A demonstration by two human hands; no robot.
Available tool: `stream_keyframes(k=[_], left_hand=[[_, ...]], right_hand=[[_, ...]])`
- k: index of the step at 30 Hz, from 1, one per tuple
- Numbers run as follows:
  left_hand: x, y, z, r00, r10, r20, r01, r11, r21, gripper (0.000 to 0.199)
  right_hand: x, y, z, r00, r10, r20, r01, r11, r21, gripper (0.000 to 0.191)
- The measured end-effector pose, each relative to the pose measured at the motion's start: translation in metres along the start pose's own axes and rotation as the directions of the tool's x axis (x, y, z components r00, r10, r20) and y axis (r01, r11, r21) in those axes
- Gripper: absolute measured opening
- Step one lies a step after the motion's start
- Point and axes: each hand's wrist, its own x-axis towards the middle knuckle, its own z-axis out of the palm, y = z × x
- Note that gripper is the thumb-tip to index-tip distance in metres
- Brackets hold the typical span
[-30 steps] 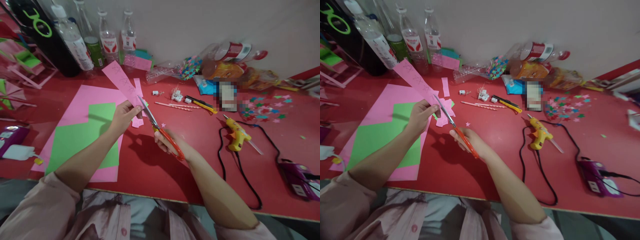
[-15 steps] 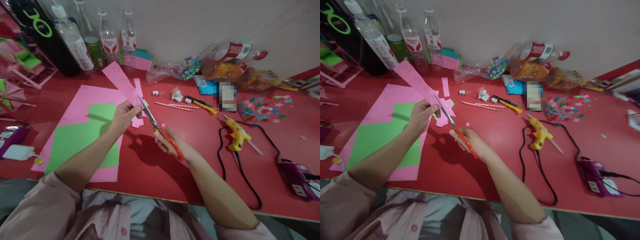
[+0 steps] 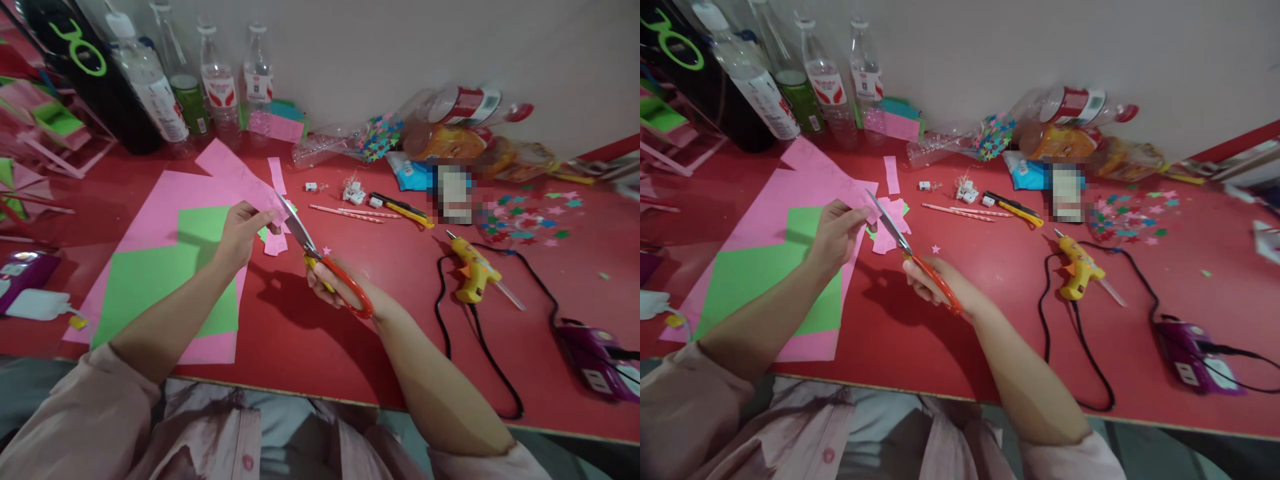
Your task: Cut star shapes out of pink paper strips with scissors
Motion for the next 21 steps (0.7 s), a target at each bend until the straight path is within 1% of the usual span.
stream_keyframes(k=[2, 4, 8, 11, 15, 21], left_hand=[[-0.003, -0.001, 0.001, 0.999, -0.001, 0.032, 0.0, 1.0, 0.001, 0.012], [-0.006, -0.002, 0.003, 0.999, -0.005, 0.048, 0.003, 0.998, 0.055, 0.017], [-0.012, -0.003, 0.005, 1.0, -0.021, 0.005, 0.019, 0.976, 0.217, 0.028], [-0.013, -0.003, 0.003, 1.0, -0.025, -0.016, 0.028, 0.961, 0.275, 0.029], [-0.011, -0.005, 0.0, 1.0, -0.025, -0.013, 0.027, 0.952, 0.303, 0.03], [-0.01, -0.005, 0.0, 0.999, -0.036, 0.002, 0.034, 0.955, 0.295, 0.03]], right_hand=[[-0.001, 0.0, 0.001, 0.999, -0.028, 0.023, 0.027, 0.999, 0.032, 0.051], [-0.001, 0.001, 0.003, 0.999, -0.044, 0.031, 0.042, 0.997, 0.059, 0.049], [0.003, 0.004, 0.007, 0.997, -0.074, 0.013, 0.073, 0.993, 0.097, 0.049], [0.006, 0.006, 0.007, 0.998, -0.06, 0.026, 0.058, 0.996, 0.07, 0.052], [0.007, 0.006, 0.004, 1.0, -0.007, -0.012, 0.007, 1.0, 0.014, 0.055], [0.007, 0.005, 0.007, 0.999, 0.019, -0.049, -0.018, 0.999, 0.027, 0.059]])
